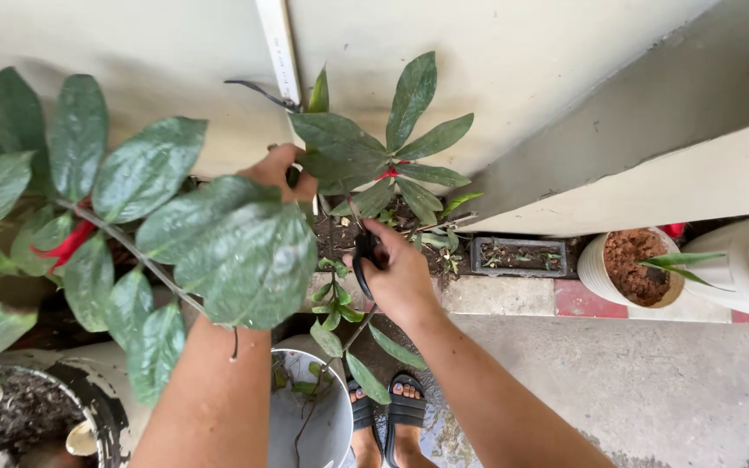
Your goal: Pruning yellow and dead leaves from various potted plants using scissors.
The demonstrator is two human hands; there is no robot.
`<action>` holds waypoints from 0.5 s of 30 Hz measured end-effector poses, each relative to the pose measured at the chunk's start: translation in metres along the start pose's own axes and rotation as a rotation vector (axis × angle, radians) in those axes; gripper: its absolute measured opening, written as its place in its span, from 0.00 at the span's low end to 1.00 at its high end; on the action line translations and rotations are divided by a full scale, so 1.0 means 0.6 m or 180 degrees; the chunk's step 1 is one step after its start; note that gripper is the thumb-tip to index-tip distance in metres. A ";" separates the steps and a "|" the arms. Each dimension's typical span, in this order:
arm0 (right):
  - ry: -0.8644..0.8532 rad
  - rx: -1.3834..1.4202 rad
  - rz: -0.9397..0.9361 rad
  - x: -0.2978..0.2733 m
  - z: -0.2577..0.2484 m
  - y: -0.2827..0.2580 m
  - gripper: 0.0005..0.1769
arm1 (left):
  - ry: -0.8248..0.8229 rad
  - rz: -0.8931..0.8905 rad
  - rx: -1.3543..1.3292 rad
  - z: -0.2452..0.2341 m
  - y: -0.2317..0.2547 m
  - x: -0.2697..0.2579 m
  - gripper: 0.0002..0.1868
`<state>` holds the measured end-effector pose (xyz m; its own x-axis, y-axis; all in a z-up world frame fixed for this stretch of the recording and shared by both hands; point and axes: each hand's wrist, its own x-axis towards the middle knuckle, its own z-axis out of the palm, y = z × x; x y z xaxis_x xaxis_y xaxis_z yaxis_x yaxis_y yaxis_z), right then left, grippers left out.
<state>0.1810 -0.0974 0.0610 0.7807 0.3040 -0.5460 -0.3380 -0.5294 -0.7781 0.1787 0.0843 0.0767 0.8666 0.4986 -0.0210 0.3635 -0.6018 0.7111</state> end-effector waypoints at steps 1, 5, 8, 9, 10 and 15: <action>-0.0022 -0.0009 -0.0017 -0.008 0.003 0.003 0.36 | 0.0015 -0.0024 0.0010 0.004 -0.022 -0.006 0.11; 0.0004 0.0036 -0.0066 -0.032 0.013 0.027 0.36 | 0.0148 -0.0166 -0.0096 0.024 -0.046 -0.061 0.11; 0.0059 -0.0221 -0.0286 -0.048 0.018 0.045 0.38 | 0.0158 -0.0366 -0.0139 0.034 -0.088 -0.120 0.12; 0.0127 -0.0351 -0.0392 -0.055 0.020 0.051 0.38 | 0.0065 -0.0475 -0.0051 0.049 -0.098 -0.140 0.13; 0.0111 -0.0366 -0.0406 -0.053 0.025 0.074 0.38 | -0.0029 -0.0584 0.0036 0.079 -0.136 -0.145 0.14; 0.0000 0.0155 0.0118 -0.100 0.040 0.081 0.38 | -0.0516 -0.1130 0.0479 0.196 -0.292 -0.180 0.18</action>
<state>0.1052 -0.1226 0.0484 0.7673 0.2849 -0.5746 -0.3917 -0.5012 -0.7716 0.0616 0.0626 -0.1280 0.7166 0.5942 -0.3652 0.6849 -0.5007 0.5293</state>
